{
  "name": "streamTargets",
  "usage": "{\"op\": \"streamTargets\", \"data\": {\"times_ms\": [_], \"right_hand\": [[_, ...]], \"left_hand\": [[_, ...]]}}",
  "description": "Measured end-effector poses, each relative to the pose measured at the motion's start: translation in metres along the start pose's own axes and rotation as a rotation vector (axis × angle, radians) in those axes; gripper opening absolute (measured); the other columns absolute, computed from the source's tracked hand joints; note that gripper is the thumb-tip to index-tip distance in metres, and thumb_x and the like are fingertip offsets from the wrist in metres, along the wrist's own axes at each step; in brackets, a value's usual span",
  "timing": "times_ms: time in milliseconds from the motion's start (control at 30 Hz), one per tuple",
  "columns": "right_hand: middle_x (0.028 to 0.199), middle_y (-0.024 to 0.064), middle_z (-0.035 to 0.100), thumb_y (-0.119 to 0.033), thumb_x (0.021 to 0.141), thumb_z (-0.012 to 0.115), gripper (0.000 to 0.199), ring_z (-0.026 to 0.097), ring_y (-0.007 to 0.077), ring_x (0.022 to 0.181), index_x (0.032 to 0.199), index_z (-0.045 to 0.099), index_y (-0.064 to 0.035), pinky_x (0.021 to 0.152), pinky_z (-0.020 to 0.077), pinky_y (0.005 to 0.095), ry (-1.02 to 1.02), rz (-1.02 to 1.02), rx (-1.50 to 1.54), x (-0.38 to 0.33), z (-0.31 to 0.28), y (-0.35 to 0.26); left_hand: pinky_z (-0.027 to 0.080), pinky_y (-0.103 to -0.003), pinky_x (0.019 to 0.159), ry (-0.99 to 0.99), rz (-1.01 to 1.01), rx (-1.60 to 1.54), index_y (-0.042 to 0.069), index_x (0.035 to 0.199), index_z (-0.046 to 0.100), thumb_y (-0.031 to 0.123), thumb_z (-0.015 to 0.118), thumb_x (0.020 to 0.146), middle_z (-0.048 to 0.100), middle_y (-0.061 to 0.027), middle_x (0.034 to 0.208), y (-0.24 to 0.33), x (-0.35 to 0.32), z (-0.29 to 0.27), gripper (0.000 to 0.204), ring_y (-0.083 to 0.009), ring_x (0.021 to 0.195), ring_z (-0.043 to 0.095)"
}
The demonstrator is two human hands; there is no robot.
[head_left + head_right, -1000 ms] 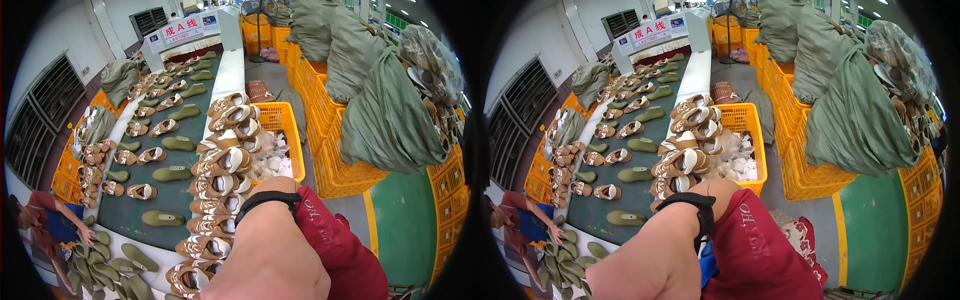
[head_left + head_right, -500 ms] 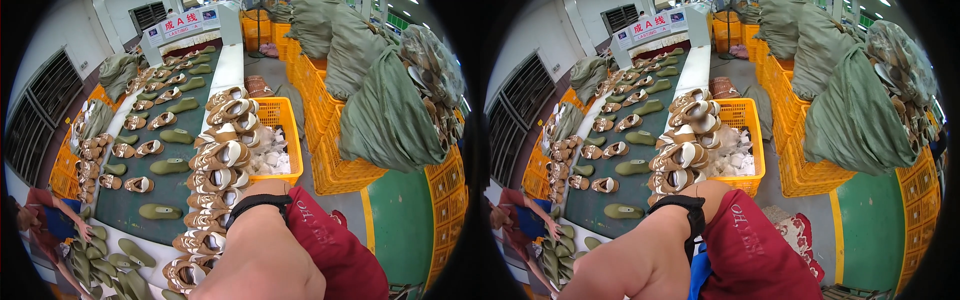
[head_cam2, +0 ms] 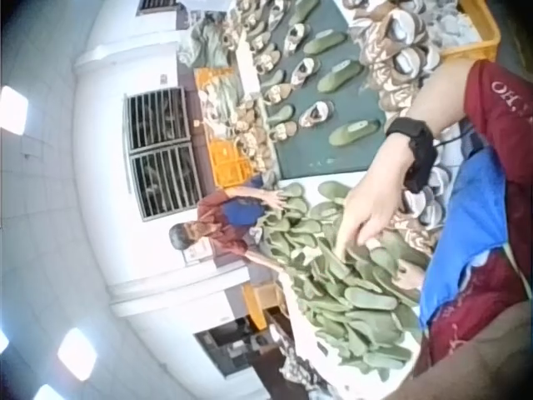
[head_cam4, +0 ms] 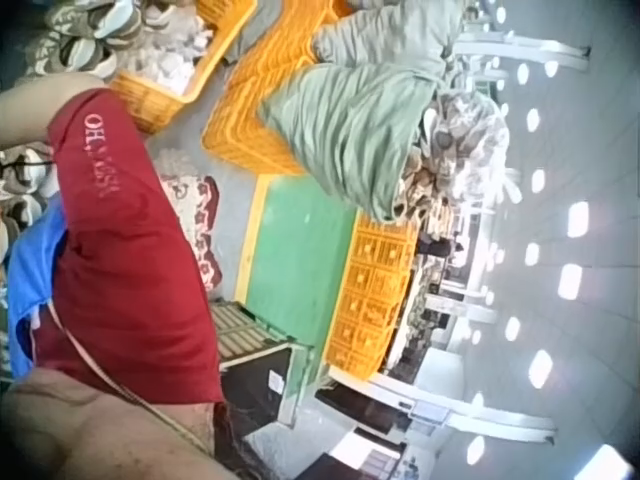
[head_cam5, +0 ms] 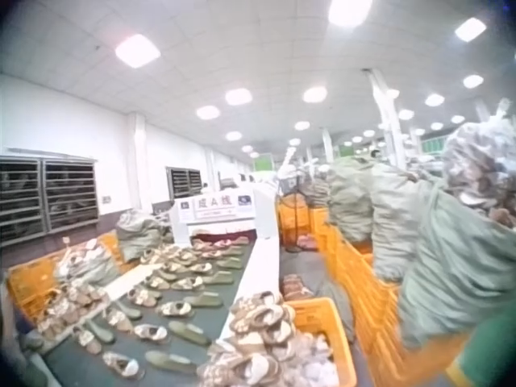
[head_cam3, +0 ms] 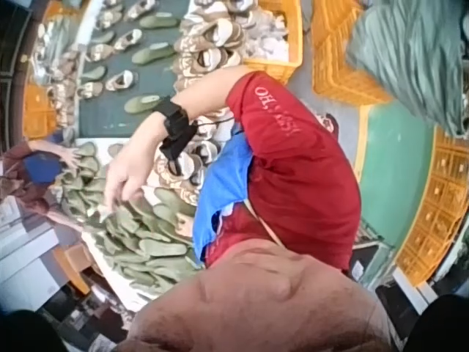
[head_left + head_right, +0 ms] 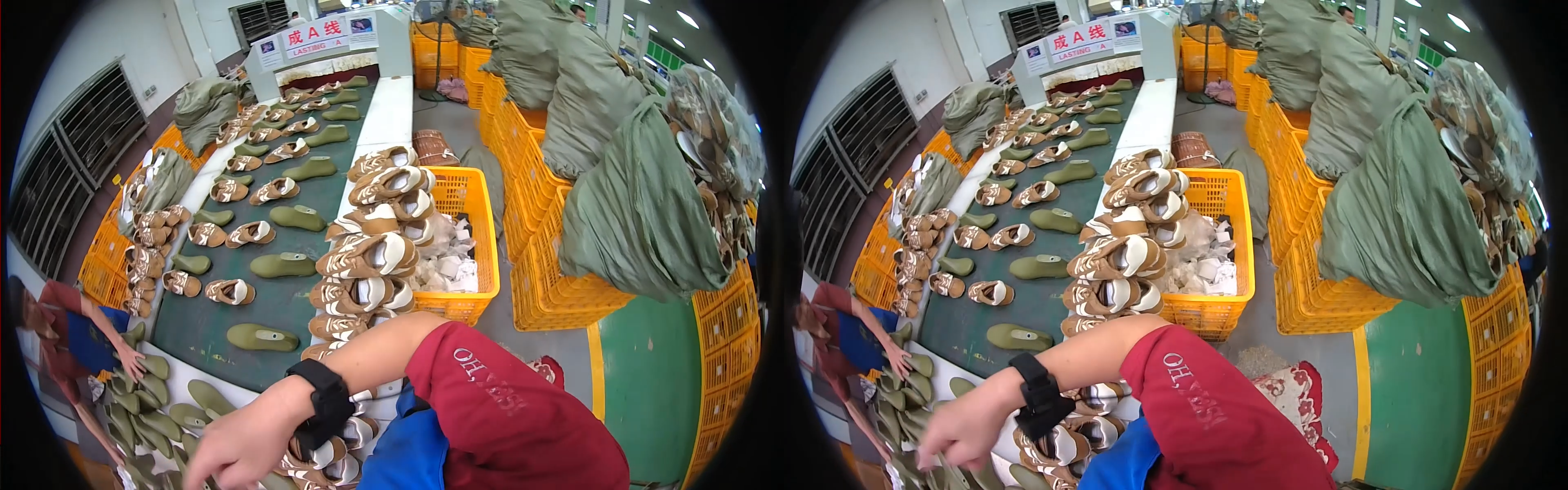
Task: Inserting green plastic shoe lasts into brown sneakers and placing them onto a conveyor belt for processing.
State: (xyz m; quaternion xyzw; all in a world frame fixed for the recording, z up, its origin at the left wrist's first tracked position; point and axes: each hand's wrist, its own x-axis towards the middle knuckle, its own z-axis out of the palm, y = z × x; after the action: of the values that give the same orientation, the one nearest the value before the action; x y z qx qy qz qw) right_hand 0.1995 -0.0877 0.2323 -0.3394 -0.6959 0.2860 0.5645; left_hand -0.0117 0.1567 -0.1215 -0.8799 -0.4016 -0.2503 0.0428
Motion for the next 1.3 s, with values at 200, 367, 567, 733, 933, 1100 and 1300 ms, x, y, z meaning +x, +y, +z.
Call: {"op": "streamTargets", "data": {"times_ms": [200, 367, 567, 733, 933, 1100, 1300], "right_hand": [[0.069, 0.0131, 0.062, -0.017, 0.078, 0.051, 0.035, 0.062, 0.028, 0.065, 0.112, 0.056, -0.012, 0.053, 0.0478, 0.0399, -0.46, 0.554, -1.008, -0.101, 0.006, 0.134], [0.072, 0.0181, 0.061, -0.024, 0.079, 0.059, 0.034, 0.062, 0.0352, 0.07, 0.108, 0.052, -0.0064, 0.062, 0.0471, 0.0463, -0.423, 0.791, -0.823, -0.12, 0.024, 0.155], [0.072, 0.015, 0.062, -0.026, 0.079, 0.059, 0.026, 0.062, 0.0325, 0.07, 0.096, 0.057, -0.0061, 0.061, 0.0475, 0.0446, -0.403, 0.715, -0.828, -0.097, 0.026, 0.164], [0.069, 0.0145, 0.062, -0.034, 0.082, 0.056, 0.027, 0.062, 0.0327, 0.069, 0.094, 0.059, -0.0091, 0.06, 0.0474, 0.0444, -0.366, 0.643, -0.825, -0.084, 0.039, 0.167], [0.071, 0.0154, 0.062, -0.038, 0.079, 0.06, 0.03, 0.062, 0.0339, 0.07, 0.09, 0.063, -0.0096, 0.06, 0.0479, 0.0437, -0.577, 0.695, -0.787, -0.088, 0.052, 0.155], [0.075, 0.017, 0.063, -0.024, 0.076, 0.061, 0.025, 0.062, 0.0335, 0.074, 0.096, 0.062, -0.0094, 0.066, 0.0488, 0.0443, -0.398, 0.801, -0.697, -0.078, 0.023, 0.133], [0.078, 0.018, 0.064, -0.033, 0.074, 0.062, 0.036, 0.063, 0.0312, 0.072, 0.096, 0.063, -0.0048, 0.068, 0.0498, 0.0379, -0.311, 0.844, -0.694, -0.023, -0.088, 0.102]], "left_hand": [[0.042, -0.046, 0.089, 0.01, -0.311, 0.103, -0.002, 0.085, 0.066, 0.042, 0.062, 0.078, 0.052, -0.0255, 0.116, -0.028, -0.068, -0.092, 0.045, -0.0393, 0.104, 0.051], [0.043, -0.047, 0.083, 0.102, -0.392, 0.079, -0.002, 0.077, 0.062, 0.035, 0.067, 0.074, 0.05, -0.0243, 0.118, -0.019, -0.068, -0.1, 0.038, -0.0401, 0.102, 0.051], [0.041, -0.046, 0.085, 0.086, -0.442, 0.077, 0.0, 0.077, 0.061, 0.035, 0.069, 0.072, 0.048, -0.0213, 0.122, -0.025, -0.076, -0.101, 0.036, -0.0378, 0.106, 0.048], [0.041, -0.046, 0.084, 0.094, -0.44, 0.062, 0.001, 0.075, 0.06, 0.035, 0.07, 0.071, 0.047, -0.0203, 0.122, -0.024, -0.074, -0.097, 0.036, -0.0372, 0.106, 0.048], [0.04, -0.046, 0.083, 0.09, -0.438, 0.062, 0.001, 0.075, 0.06, 0.035, 0.069, 0.071, 0.047, -0.0194, 0.122, -0.022, -0.073, -0.101, 0.035, -0.0369, 0.106, 0.048], [0.04, -0.046, 0.083, 0.066, -0.459, 0.05, 0.001, 0.077, 0.061, 0.035, 0.069, 0.072, 0.046, -0.0191, 0.123, -0.021, -0.072, -0.103, 0.035, -0.0369, 0.106, 0.048], [0.04, -0.046, 0.084, 0.06, -0.47, 0.047, 0.001, 0.077, 0.061, 0.033, 0.07, 0.071, 0.046, -0.0191, 0.123, -0.023, -0.071, -0.105, 0.034, -0.0368, 0.107, 0.047]]}}
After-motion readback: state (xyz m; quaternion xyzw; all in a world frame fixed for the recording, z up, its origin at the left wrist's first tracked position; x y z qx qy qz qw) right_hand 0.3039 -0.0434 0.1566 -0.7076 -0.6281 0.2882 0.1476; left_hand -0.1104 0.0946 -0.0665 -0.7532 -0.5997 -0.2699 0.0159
